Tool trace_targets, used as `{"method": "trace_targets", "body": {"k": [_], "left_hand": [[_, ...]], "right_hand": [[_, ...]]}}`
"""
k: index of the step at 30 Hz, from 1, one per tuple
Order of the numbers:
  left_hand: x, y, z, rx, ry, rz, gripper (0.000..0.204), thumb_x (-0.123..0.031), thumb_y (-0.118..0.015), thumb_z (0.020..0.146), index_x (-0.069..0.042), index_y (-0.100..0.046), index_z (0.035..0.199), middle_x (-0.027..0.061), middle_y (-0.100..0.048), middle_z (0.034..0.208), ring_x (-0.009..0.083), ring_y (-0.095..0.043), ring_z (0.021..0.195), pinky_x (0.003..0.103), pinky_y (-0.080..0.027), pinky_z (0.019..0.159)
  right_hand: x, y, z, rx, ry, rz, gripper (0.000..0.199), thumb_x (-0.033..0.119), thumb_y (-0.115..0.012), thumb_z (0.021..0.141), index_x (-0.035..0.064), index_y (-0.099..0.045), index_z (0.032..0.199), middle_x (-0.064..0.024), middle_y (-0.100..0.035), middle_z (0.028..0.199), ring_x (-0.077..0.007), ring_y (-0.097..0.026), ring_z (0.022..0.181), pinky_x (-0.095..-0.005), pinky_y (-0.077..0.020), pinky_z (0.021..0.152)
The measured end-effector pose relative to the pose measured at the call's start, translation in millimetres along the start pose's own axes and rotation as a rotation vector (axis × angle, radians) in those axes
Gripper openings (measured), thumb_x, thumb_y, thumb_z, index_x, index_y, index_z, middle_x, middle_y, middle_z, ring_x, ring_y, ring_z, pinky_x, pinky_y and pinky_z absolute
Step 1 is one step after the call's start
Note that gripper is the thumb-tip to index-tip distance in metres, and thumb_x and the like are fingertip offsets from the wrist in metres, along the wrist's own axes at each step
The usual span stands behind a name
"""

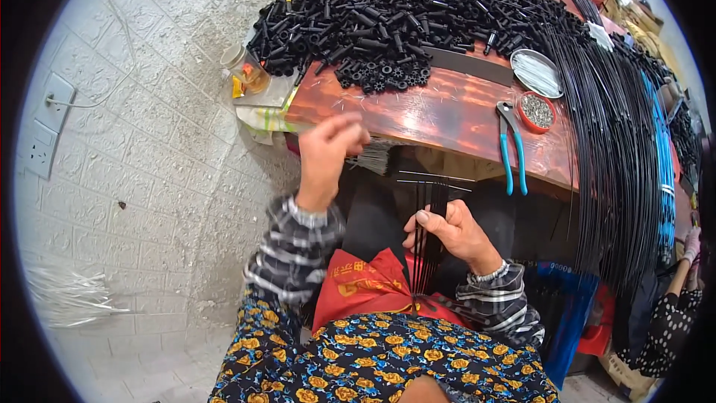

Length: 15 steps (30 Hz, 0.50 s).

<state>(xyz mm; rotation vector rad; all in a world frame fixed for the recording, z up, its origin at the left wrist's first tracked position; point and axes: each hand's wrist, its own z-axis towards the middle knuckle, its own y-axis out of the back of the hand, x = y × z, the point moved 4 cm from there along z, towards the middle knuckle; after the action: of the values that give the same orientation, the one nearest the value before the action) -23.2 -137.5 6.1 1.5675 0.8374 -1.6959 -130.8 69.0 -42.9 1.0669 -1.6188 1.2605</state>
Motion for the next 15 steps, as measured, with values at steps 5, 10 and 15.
{"method": "trace_targets", "body": {"k": [5, 10, 15], "left_hand": [[-27, -9, 122, -0.095, -0.821, 0.900, 0.020, -0.012, -0.066, 0.081, -0.010, -0.072, 0.100, 0.0095, -0.065, 0.087, 0.0238, -0.063, 0.075, 0.034, -0.051, 0.068], [-13, -38, 184, -0.093, -0.842, 1.293, 0.025, -0.016, -0.067, 0.077, -0.015, -0.072, 0.101, 0.0096, -0.058, 0.092, 0.0312, -0.058, 0.093, 0.040, -0.050, 0.078], [-9, -44, 199, 0.024, -0.814, 1.355, 0.020, -0.015, -0.065, 0.077, -0.012, -0.071, 0.095, 0.0133, -0.058, 0.100, 0.0332, -0.057, 0.100, 0.044, -0.051, 0.079]], "right_hand": [[0, 0, 6, -0.004, -0.001, 0.000, 0.032, 0.026, -0.056, 0.098, -0.0035, -0.067, 0.092, -0.0109, -0.071, 0.077, -0.0165, -0.069, 0.071, -0.0276, -0.0555, 0.065], [-3, 6, 11, -0.038, 0.032, -0.008, 0.034, 0.028, -0.054, 0.098, -0.0021, -0.068, 0.090, -0.0094, -0.069, 0.073, -0.0129, -0.066, 0.065, -0.0254, -0.0533, 0.060], [2, 10, 11, -0.036, 0.025, -0.055, 0.033, 0.026, -0.056, 0.098, -0.0039, -0.067, 0.091, -0.0117, -0.070, 0.075, -0.0166, -0.068, 0.069, -0.0276, -0.0544, 0.064]]}}
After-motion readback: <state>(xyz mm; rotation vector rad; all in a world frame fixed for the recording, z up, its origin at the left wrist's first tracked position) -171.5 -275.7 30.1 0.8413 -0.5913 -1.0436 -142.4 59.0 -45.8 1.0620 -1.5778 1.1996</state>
